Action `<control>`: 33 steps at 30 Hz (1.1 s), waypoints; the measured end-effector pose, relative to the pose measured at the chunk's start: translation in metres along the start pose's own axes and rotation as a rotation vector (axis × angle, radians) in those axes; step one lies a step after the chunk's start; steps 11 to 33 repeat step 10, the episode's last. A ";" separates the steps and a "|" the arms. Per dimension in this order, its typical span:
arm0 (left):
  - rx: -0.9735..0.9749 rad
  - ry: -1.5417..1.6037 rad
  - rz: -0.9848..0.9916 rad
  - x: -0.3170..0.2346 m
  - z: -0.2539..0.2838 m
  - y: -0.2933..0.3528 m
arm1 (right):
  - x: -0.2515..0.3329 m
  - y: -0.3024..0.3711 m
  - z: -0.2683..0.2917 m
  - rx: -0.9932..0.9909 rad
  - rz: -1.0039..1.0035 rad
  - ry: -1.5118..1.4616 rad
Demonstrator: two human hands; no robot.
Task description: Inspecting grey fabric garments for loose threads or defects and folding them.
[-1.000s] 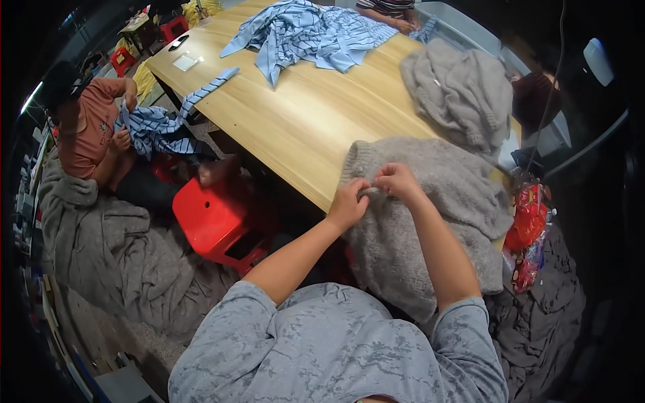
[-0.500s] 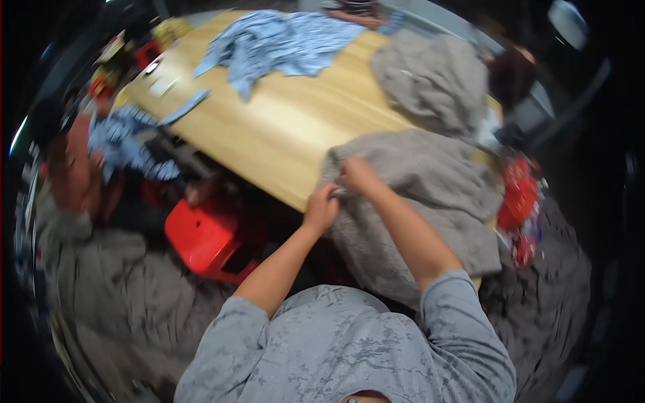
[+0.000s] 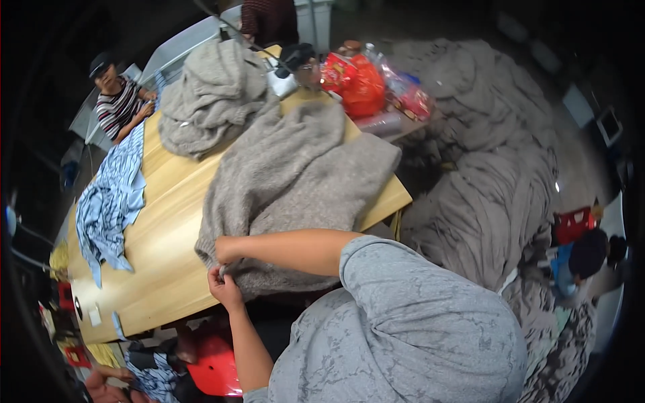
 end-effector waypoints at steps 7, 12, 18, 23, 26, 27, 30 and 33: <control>0.101 0.034 -0.004 -0.003 0.001 -0.001 | 0.003 -0.003 -0.004 0.159 -0.222 -0.152; 0.082 0.083 0.013 -0.002 -0.001 0.000 | 0.027 0.021 0.020 0.187 -0.078 0.145; 0.082 0.083 0.013 -0.002 -0.001 0.000 | 0.027 0.021 0.020 0.187 -0.078 0.145; 0.082 0.083 0.013 -0.002 -0.001 0.000 | 0.027 0.021 0.020 0.187 -0.078 0.145; 0.082 0.083 0.013 -0.002 -0.001 0.000 | 0.027 0.021 0.020 0.187 -0.078 0.145; 0.082 0.083 0.013 -0.002 -0.001 0.000 | 0.027 0.021 0.020 0.187 -0.078 0.145; 0.082 0.083 0.013 -0.002 -0.001 0.000 | 0.027 0.021 0.020 0.187 -0.078 0.145; 0.082 0.083 0.013 -0.002 -0.001 0.000 | 0.027 0.021 0.020 0.187 -0.078 0.145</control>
Point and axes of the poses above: each hand's wrist, its own y-axis away from the middle knuckle, its own z-axis out of the back of the hand, x = y × z, the point moved 4 cm from there along -y, towards the middle knuckle, and after that the axes turned 12 degrees about x, right-handed, at the moved point
